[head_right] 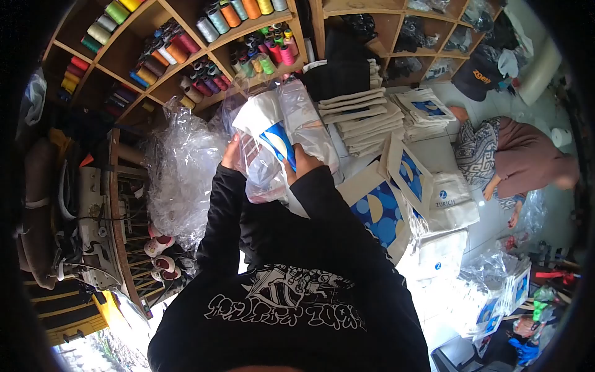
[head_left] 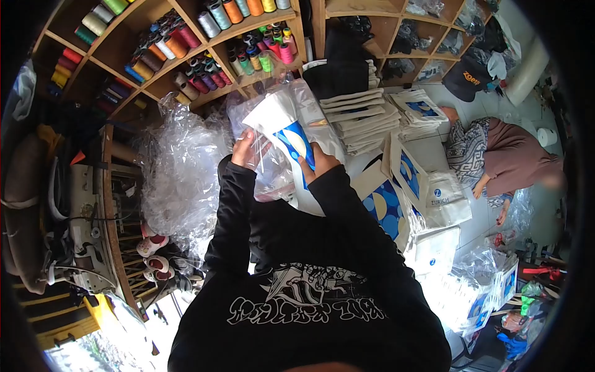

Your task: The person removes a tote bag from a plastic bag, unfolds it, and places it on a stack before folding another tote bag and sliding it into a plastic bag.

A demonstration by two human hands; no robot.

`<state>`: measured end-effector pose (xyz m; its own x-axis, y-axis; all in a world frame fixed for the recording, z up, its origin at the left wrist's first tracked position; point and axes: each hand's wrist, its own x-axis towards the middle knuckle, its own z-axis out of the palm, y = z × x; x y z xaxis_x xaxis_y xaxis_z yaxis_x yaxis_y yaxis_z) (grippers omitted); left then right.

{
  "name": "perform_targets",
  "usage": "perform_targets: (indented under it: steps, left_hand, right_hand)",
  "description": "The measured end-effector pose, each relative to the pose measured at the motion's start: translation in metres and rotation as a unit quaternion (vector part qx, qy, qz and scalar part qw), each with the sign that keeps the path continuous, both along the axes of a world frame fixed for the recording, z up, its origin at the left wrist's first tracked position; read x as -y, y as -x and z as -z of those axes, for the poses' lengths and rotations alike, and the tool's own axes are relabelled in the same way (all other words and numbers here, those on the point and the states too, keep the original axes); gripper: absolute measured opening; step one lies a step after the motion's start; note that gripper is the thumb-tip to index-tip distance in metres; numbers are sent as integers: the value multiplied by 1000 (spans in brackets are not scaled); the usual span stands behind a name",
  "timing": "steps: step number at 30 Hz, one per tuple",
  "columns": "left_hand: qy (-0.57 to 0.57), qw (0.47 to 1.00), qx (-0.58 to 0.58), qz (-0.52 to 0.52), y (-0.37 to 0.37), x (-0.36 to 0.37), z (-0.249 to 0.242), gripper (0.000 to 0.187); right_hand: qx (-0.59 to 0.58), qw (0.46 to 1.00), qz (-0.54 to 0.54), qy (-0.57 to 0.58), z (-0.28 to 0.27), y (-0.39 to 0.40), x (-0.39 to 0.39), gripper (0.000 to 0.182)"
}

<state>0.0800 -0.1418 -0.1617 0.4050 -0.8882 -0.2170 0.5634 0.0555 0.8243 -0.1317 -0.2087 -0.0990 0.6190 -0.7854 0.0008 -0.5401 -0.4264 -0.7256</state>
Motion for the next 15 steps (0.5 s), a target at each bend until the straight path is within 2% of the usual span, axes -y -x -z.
perform_targets:
  steps: [2,4,8,11,13,15]
  left_hand:
    - [-3,1000,-19,-11,-4,-1,5,62]
    - [9,998,-65,-19,-7,-1,7,44]
    - [38,998,-56,-11,-9,-6,7,41]
    - [97,995,-12,5,-4,-11,5,38]
    - [89,996,25,-3,-3,-14,3,43]
    - [69,998,14,3,-10,-22,13,43]
  right_hand:
    - [18,1000,-4,-7,-4,3,0,42]
    - [31,999,-8,-14,-10,5,-2,42]
    - [21,999,-39,-31,-10,5,-4,41]
    - [59,996,-66,-21,-1,4,-12,35]
    - [95,992,-80,36,4,3,-18,41]
    - [111,989,-94,15,6,4,-23,45]
